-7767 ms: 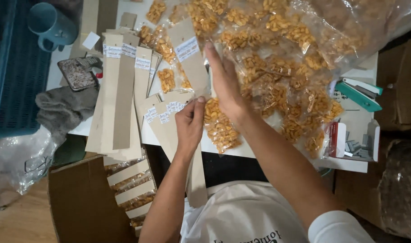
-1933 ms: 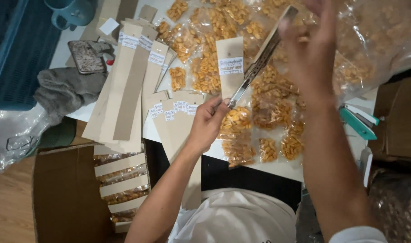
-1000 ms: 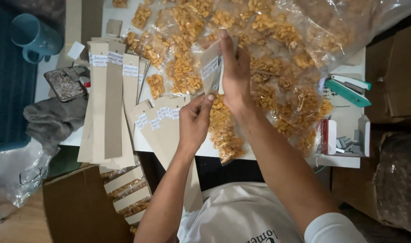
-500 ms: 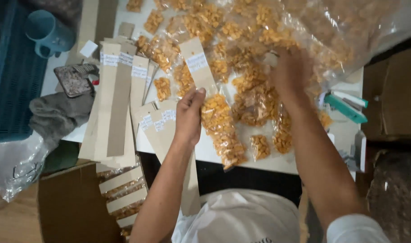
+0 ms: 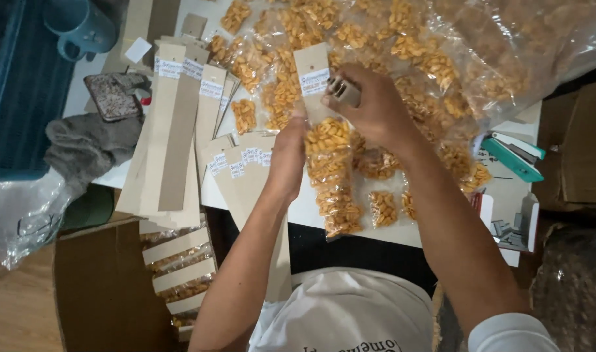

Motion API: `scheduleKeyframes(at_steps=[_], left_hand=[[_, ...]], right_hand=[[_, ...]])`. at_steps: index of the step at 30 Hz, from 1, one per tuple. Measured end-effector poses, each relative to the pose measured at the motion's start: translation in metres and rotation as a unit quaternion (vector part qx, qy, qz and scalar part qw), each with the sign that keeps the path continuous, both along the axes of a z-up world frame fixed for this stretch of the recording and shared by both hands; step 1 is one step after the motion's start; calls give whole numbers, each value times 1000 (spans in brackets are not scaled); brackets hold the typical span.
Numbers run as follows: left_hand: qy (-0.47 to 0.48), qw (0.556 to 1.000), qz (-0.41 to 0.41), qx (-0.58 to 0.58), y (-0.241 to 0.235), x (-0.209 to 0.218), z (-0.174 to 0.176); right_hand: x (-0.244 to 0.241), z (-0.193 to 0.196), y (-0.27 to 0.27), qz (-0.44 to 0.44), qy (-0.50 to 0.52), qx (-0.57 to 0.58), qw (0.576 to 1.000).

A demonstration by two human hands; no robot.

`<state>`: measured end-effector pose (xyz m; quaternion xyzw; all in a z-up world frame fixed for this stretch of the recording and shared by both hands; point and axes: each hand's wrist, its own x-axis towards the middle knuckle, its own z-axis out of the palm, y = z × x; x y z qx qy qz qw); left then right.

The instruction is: The person repeatedly picks small transparent snack bags from a table, places them into brown paper sleeves, and uses a handheld stapler to secure the sleeve. Completed packages are placed into a cardboard box. The process is repeated continuously throughout the clip.

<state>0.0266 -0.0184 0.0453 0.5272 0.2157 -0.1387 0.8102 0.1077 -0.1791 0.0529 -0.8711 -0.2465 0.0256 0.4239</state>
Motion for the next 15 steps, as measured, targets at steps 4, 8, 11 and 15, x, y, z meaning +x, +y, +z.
scheduleKeyframes(at_steps=[4, 8, 11, 15], left_hand=[[-188, 973, 18, 129, -1, 6, -43], [-258, 949, 16, 180, -6, -1, -30], [-275, 943, -20, 188, -5, -4, -33], [-274, 934, -49, 226, -3, -7, -36]], right_hand=[[-1, 0, 3, -45, 24, 65, 997], [-6, 16, 16, -167, 74, 263, 947], [0, 16, 34, -207, 155, 287, 923], [-3, 18, 45, -199, 218, 369, 881]])
